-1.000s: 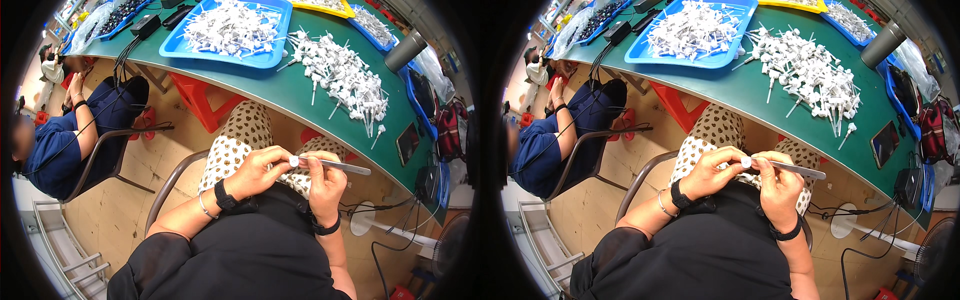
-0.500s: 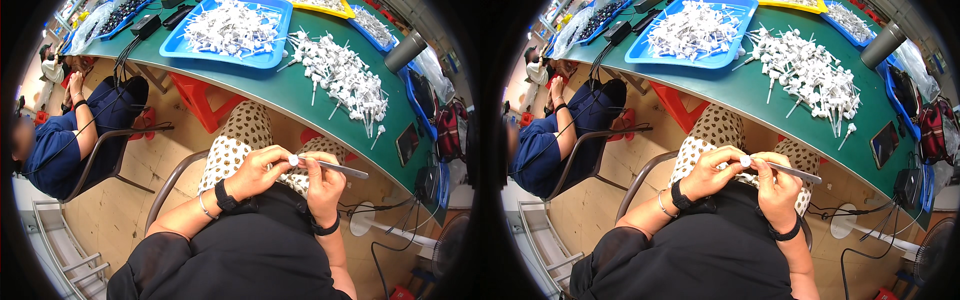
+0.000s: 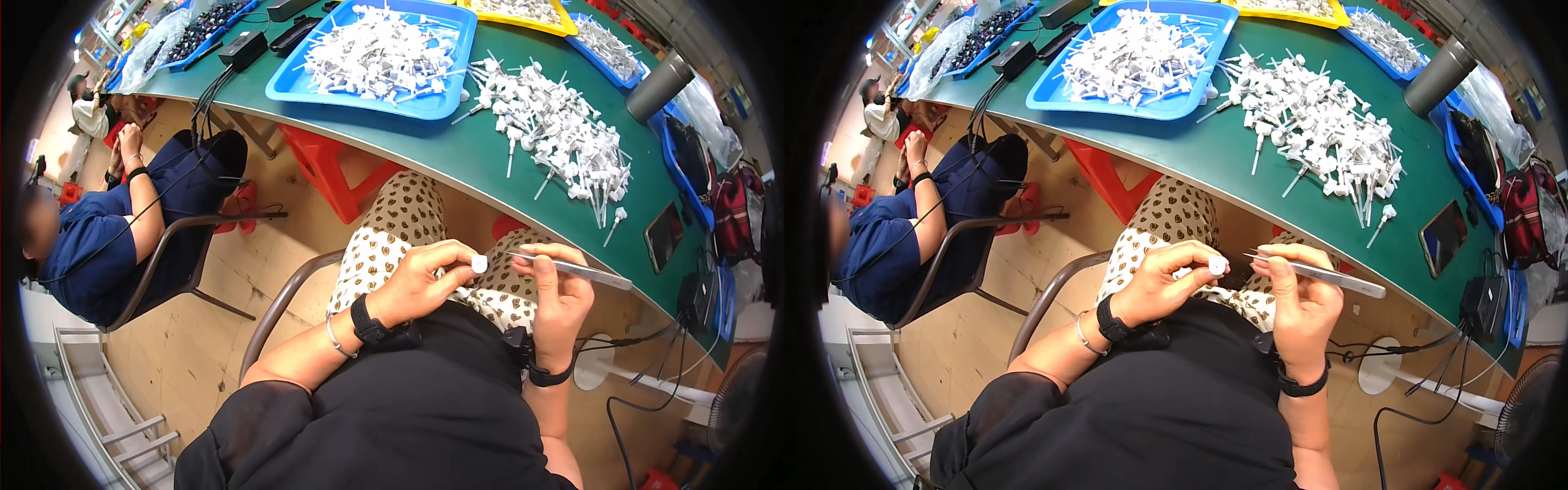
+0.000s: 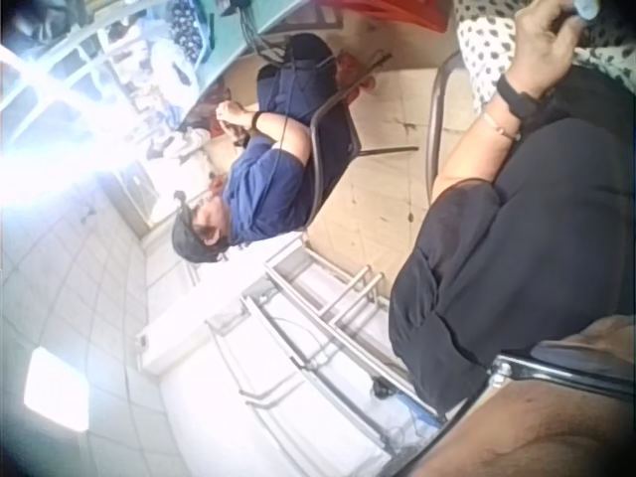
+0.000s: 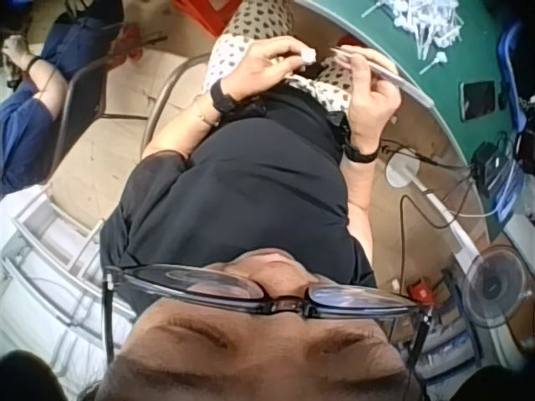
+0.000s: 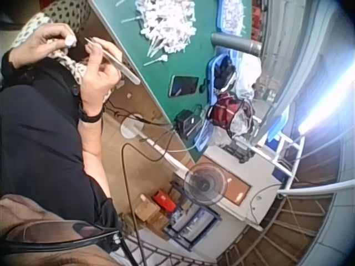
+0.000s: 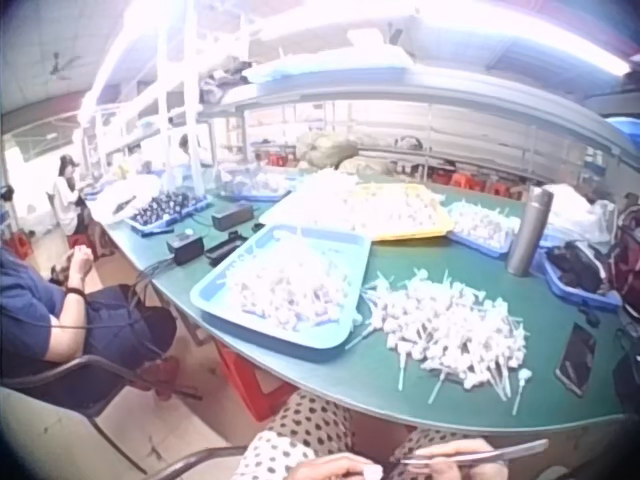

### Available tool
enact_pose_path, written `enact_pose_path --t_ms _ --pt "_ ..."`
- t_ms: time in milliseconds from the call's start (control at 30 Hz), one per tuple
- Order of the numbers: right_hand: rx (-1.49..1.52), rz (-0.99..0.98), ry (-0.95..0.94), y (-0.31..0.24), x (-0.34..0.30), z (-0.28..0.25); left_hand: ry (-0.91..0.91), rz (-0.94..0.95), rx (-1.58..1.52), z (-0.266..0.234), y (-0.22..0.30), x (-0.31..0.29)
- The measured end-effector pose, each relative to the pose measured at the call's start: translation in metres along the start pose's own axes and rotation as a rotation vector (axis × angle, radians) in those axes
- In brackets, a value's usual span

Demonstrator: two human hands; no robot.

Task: The person uses tweezers to pick up small white plastic components from a pile on the table and places them into a blue tray. The person repeats this action continuously, transferring items one by one from the loose pile to the organized tray.

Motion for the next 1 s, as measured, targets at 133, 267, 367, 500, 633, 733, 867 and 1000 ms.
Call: enact_pose_path --t_ms 133,267,367,500,633,733,867,1000 --pt "0.052 0.005 0.032 0.0 0.001 -0.009 0.025 0.034 0.015 -0.005 0.009 0.002" --pt "0.038 -0.027 0.048 -0.006 0.001 -0.012 0.18 0.24 0.229 -0.052 0.065 0.03" --pt "0.057 -0.042 0.051 -0.008 0.001 -0.015 0.409 0.424 0.438 -0.115 0.116 0.063" --pt "0.063 -0.054 0.047 -0.01 0.001 -0.013 0.641 0.323 1.16 -0.184 0.126 0.11" --pt "0.062 -0.053 0.067 -0.008 0.001 -0.017 0.408 0.434 1.106 -0.123 0.116 0.131" --pt "0.065 -0.054 0.052 -0.01 -0.001 -0.016 0.136 0.245 0.911 -0.057 0.085 0.139" --pt "0.053 -0.062 0.061 -0.013 -0.002 -0.015 0.133 0.193 0.999 -0.031 0.06 0.149" --pt "0.03 -0.081 0.05 -0.012 -0.001 -0.015 0.126 0.142 1.139 -0.027 0.051 0.157"
Point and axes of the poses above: each hand's wrist, its own x-axis towards the middle knuckle, its own z-axis out of the palm, y = z × x, the point moved 10 cm from there along x, towards the middle knuckle, and after that the axes turned 6 degrees about -y, right-handed, at the moved point
